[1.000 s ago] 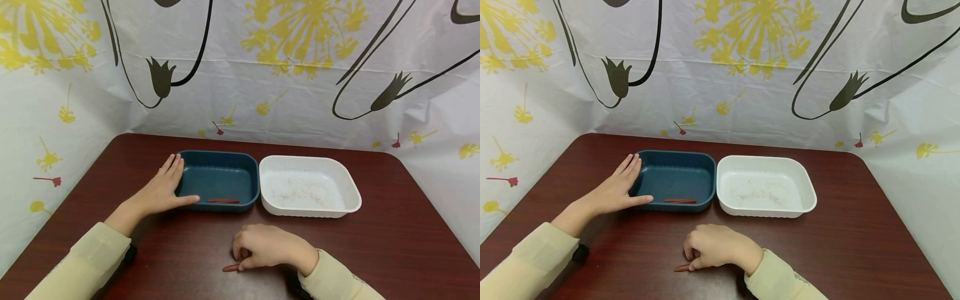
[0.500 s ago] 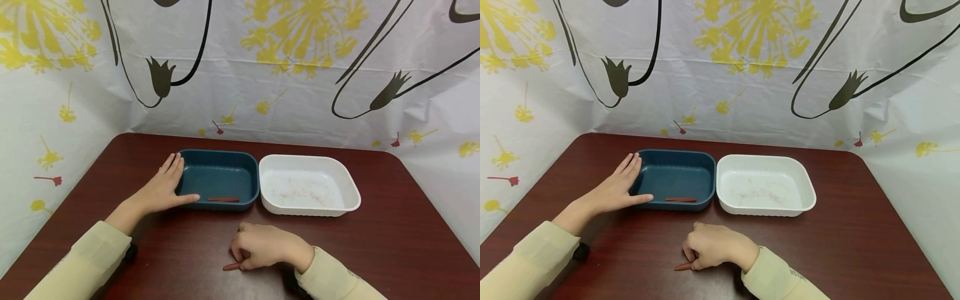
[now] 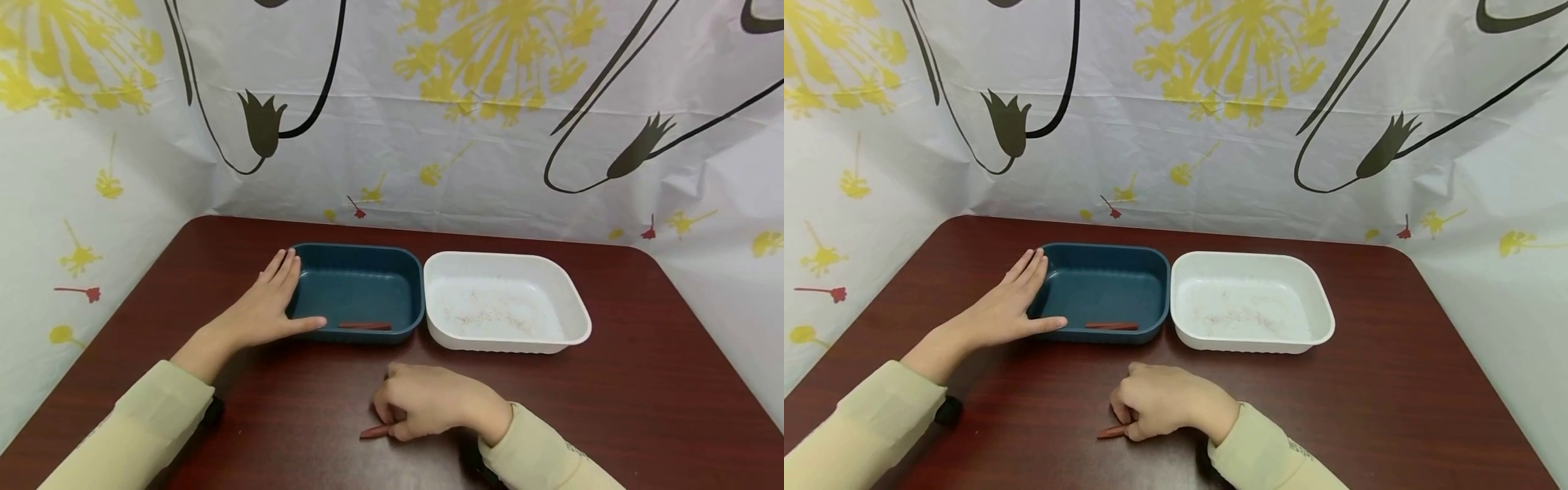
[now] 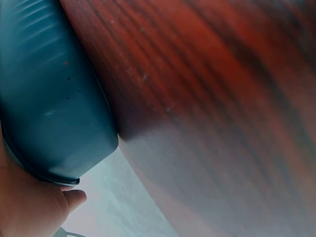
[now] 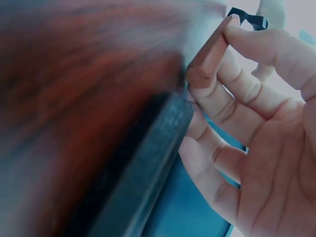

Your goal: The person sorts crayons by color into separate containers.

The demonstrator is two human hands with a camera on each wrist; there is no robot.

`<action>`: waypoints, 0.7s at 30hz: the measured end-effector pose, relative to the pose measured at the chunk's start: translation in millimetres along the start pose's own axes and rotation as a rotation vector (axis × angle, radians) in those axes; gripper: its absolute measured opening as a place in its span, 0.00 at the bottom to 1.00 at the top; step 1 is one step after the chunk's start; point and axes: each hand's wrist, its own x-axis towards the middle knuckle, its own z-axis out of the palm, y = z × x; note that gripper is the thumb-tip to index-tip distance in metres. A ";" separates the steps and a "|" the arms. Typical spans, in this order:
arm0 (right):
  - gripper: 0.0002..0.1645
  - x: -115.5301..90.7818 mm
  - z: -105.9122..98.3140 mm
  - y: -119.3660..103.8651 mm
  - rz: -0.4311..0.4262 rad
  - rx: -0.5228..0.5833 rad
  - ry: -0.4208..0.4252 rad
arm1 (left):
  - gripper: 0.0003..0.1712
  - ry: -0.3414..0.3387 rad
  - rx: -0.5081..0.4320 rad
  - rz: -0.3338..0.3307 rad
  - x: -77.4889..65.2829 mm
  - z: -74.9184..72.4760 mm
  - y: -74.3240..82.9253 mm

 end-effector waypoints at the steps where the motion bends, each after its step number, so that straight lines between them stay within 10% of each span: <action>1: 0.12 0.3 -0.3 -0.3 -0.006 0.001 0.006 | 0.71 0.002 0.003 0.000 0.0 0.0 0.1; 21: 0.06 -4.9 -26.4 2.7 -0.043 0.097 0.132 | 0.70 -0.005 0.067 -0.012 0.0 0.4 1.1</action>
